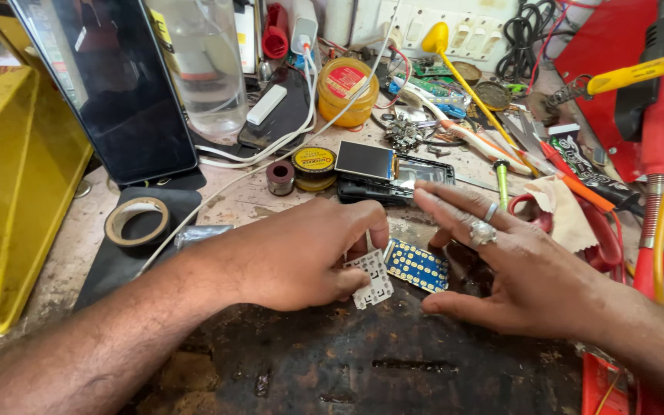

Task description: The person works on a small blue circuit board at a cluttered repair bench, aligning and pressing a white perforated component onto the board and repositioning it repeatedly by hand. They then hold the board over a disassembled phone and solder the board's contacts with a soldering iron.

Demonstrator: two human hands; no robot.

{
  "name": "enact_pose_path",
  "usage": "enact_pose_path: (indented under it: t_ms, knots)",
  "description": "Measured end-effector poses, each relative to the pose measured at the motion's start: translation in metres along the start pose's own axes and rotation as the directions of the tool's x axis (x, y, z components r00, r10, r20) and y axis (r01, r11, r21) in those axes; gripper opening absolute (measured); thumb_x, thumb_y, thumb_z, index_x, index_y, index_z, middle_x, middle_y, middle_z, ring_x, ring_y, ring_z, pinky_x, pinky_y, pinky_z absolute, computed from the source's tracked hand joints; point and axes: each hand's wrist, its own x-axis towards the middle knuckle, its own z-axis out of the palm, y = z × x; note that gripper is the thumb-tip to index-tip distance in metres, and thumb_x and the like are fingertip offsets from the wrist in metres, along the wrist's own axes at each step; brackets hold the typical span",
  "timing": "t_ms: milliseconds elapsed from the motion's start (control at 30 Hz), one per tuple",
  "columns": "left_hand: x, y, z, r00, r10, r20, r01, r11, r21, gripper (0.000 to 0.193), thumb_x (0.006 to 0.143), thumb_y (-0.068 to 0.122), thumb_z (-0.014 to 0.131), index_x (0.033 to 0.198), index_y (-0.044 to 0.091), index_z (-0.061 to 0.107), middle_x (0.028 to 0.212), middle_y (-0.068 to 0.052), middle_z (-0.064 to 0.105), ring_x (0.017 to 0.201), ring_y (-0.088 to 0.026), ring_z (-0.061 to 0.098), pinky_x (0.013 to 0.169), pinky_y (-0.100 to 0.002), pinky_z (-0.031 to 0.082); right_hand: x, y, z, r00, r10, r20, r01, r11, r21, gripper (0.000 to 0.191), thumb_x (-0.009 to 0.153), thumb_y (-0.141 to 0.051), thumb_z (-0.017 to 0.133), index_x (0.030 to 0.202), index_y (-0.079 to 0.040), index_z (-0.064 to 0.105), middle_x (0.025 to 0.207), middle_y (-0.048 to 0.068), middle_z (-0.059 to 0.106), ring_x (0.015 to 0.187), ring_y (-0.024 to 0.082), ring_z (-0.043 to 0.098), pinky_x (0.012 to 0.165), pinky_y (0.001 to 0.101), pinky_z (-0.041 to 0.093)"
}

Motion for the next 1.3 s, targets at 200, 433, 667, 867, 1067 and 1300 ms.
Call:
enact_pose_path:
  t_ms: [200, 433, 667, 867, 1067, 1300]
  knots:
    - [0.000, 0.003, 0.004, 0.998, -0.057, 0.018, 0.057, 0.998, 0.034, 0.037, 0.081, 0.028, 0.073, 0.112, 0.014, 0.057, 0.084, -0.008, 0.066, 0.083, -0.025, 0.067, 0.071, -0.043, 0.052, 0.000, 0.004, 0.002, 0.875, 0.459, 0.158, -0.456, 0.888, -0.057, 0.104, 0.076, -0.042, 0.085, 0.165, -0.026, 0.033, 0.160, 0.004, 0.045, 0.090, 0.020, 0.069, 0.074, 0.0346, 0.062]
    - [0.000, 0.009, 0.010, 0.996, -0.026, -0.080, 0.038, 0.986, 0.162, 0.039, 0.083, 0.028, 0.072, 0.118, 0.015, 0.062, 0.093, -0.013, 0.071, 0.094, -0.033, 0.068, 0.081, -0.049, 0.052, -0.015, 0.009, -0.008, 0.957, 0.159, -0.243, -0.192, 0.974, -0.119, 0.040, 0.086, -0.025, 0.081, 0.124, -0.016, 0.072, 0.113, 0.004, 0.075, 0.105, 0.019, 0.071, 0.087, 0.0322, 0.056]
    - [-0.001, 0.018, 0.012, 0.990, -0.030, -0.140, 0.061, 0.974, 0.218, 0.035, 0.079, 0.035, 0.076, 0.106, 0.013, 0.069, 0.090, -0.014, 0.073, 0.090, -0.036, 0.070, 0.077, -0.052, 0.053, -0.041, 0.002, 0.001, 0.920, 0.383, 0.089, -0.391, 0.868, 0.307, 0.039, 0.084, -0.021, 0.082, 0.122, -0.021, 0.079, 0.097, -0.005, 0.079, 0.083, 0.009, 0.075, 0.072, 0.0245, 0.060]
    - [0.001, 0.021, 0.018, 0.986, -0.070, -0.150, 0.115, 0.942, 0.315, 0.040, 0.080, 0.044, 0.076, 0.095, 0.008, 0.066, 0.085, -0.017, 0.070, 0.085, -0.040, 0.068, 0.071, -0.056, 0.053, -0.039, 0.003, 0.004, 0.758, 0.586, 0.286, -0.607, 0.795, -0.018, 0.036, 0.084, -0.041, 0.082, 0.119, -0.034, 0.082, 0.091, -0.009, 0.084, 0.079, 0.005, 0.075, 0.069, 0.0221, 0.062]
    - [0.001, 0.021, 0.009, 0.978, -0.086, -0.188, 0.144, 0.935, 0.325, 0.026, 0.096, 0.035, 0.063, 0.089, 0.011, 0.068, 0.085, -0.013, 0.071, 0.085, -0.036, 0.069, 0.074, -0.054, 0.052, -0.036, 0.014, -0.006, 0.977, 0.143, 0.160, -0.143, 0.990, -0.009, 0.014, 0.088, -0.034, 0.078, 0.098, -0.026, 0.080, 0.096, -0.011, 0.082, 0.087, 0.008, 0.077, 0.089, 0.0402, 0.046]
    - [-0.004, 0.008, 0.001, 0.980, 0.175, -0.099, -0.153, 0.967, 0.202, 0.027, 0.078, 0.022, 0.077, 0.104, 0.016, 0.074, 0.104, -0.005, 0.072, 0.103, -0.030, 0.067, 0.082, -0.047, 0.052, -0.036, 0.007, -0.006, 0.927, 0.281, 0.247, -0.317, 0.941, 0.118, 0.015, 0.088, -0.034, 0.080, 0.093, -0.020, 0.082, 0.096, -0.008, 0.076, 0.089, 0.011, 0.071, 0.079, 0.0291, 0.054]
